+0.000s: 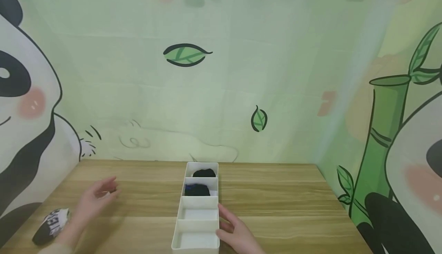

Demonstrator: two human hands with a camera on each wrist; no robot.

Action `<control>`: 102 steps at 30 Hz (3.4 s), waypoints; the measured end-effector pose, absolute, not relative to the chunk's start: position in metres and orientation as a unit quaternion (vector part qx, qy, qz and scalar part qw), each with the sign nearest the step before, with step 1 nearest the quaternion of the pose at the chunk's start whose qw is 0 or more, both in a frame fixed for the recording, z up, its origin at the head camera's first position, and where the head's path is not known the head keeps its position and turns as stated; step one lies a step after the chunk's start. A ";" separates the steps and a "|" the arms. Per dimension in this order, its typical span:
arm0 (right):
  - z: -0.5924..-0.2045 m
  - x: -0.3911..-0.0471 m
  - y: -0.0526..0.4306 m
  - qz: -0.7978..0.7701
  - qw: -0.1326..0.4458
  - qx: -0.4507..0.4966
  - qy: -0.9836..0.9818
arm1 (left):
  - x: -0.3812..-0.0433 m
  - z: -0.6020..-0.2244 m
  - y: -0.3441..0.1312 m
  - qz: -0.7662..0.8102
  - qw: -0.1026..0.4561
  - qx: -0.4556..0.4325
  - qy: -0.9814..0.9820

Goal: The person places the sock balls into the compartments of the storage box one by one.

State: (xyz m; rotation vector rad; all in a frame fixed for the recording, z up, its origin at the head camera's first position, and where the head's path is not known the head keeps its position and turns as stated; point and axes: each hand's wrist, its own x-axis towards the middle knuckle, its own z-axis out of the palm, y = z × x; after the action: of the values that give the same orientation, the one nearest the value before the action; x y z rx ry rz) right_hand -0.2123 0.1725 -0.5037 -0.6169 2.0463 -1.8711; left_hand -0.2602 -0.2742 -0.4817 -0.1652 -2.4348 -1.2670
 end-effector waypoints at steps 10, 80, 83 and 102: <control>-0.504 -0.212 0.171 -0.664 0.141 -0.233 0.696 | -0.242 -0.472 -0.319 -0.409 0.225 0.003 -0.884; -0.493 -0.210 0.170 -0.648 0.171 -0.163 0.724 | -0.206 -0.505 -0.393 -0.385 -0.074 0.176 -0.903; -0.493 -0.210 0.171 -0.649 0.174 -0.156 0.724 | -0.207 -0.510 -0.397 -0.395 -0.091 0.171 -0.898; -0.494 -0.210 0.170 -0.648 0.166 -0.164 0.725 | -0.210 -0.521 -0.408 -0.415 -0.114 0.174 -0.886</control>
State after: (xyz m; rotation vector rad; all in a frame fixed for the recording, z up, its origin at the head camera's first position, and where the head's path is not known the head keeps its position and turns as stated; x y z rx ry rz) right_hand -0.2097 0.1704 -0.4943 -0.4678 2.0656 -1.8450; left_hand -0.2103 -0.4083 -0.5213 0.5893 -3.0045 -1.4078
